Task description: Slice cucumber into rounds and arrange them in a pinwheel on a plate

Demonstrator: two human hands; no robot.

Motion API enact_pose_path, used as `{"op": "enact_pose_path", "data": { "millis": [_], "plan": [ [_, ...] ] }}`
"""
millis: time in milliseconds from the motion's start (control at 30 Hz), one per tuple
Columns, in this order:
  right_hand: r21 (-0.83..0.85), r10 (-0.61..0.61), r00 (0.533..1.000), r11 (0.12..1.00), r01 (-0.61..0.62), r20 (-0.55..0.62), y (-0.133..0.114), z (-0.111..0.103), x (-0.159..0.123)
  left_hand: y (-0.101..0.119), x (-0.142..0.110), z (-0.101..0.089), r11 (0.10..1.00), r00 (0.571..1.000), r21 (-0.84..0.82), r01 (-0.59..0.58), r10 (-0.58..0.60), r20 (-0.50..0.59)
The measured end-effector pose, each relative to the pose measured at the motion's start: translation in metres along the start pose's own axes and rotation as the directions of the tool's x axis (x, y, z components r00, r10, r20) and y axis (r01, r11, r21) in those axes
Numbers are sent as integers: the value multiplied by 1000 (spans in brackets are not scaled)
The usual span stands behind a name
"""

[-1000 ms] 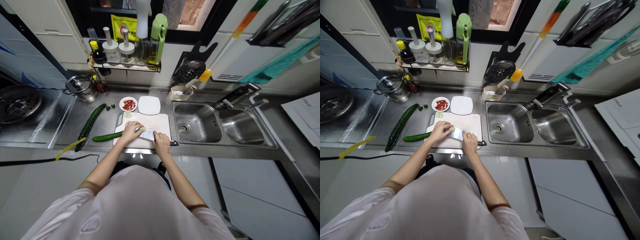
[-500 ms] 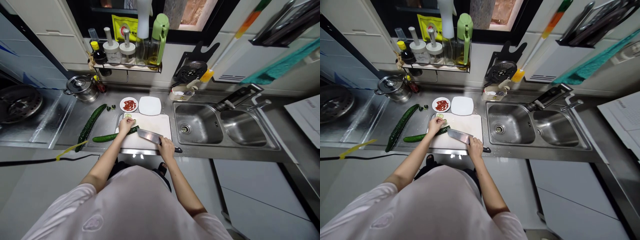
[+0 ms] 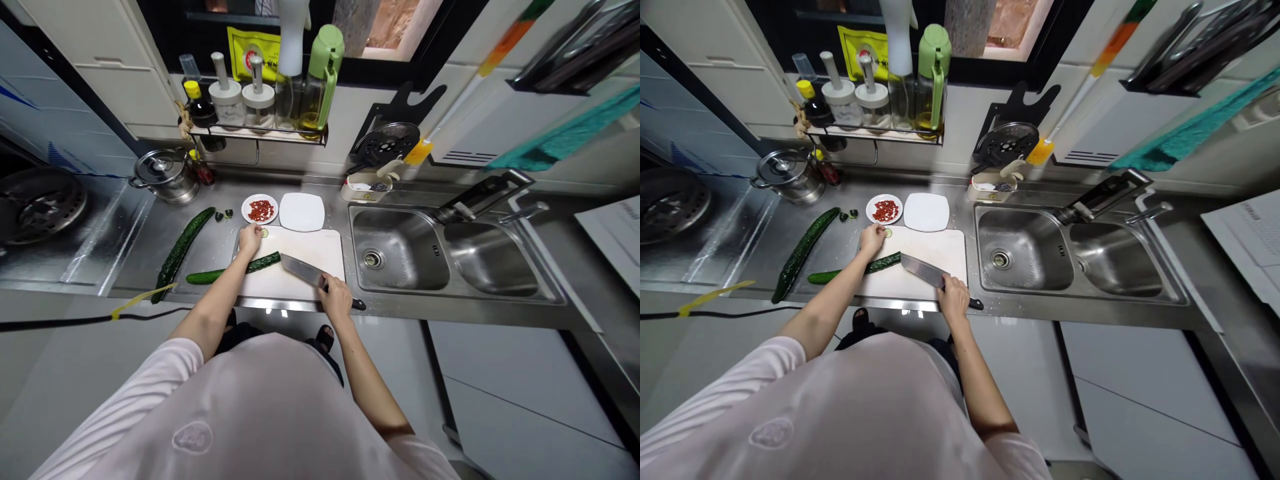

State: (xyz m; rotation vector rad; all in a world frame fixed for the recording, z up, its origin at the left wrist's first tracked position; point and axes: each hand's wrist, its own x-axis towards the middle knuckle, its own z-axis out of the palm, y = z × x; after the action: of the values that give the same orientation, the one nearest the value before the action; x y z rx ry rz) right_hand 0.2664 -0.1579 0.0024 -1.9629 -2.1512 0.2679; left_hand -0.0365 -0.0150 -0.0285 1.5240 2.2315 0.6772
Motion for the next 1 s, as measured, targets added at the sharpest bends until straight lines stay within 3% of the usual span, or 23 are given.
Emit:
{"op": "enact_pose_path", "data": {
  "millis": [267,533,733,1000],
  "plan": [
    [15,42,999,999,-43,30,1,-1,0,-1,-6,-4,981,983,78,-179,181,-18],
    [22,62,997,998,-63,38,0,-3,4,4,-11,-6,968,983,174,-180,181,8],
    [52,76,997,996,-77,29,-1,-3,4,5,-16,-12,976,986,146,-161,164,-10],
    [89,136,990,986,-138,33,2,-3,7,-1,-49,-26,986,992,116,-120,123,-20]
  ]
}}
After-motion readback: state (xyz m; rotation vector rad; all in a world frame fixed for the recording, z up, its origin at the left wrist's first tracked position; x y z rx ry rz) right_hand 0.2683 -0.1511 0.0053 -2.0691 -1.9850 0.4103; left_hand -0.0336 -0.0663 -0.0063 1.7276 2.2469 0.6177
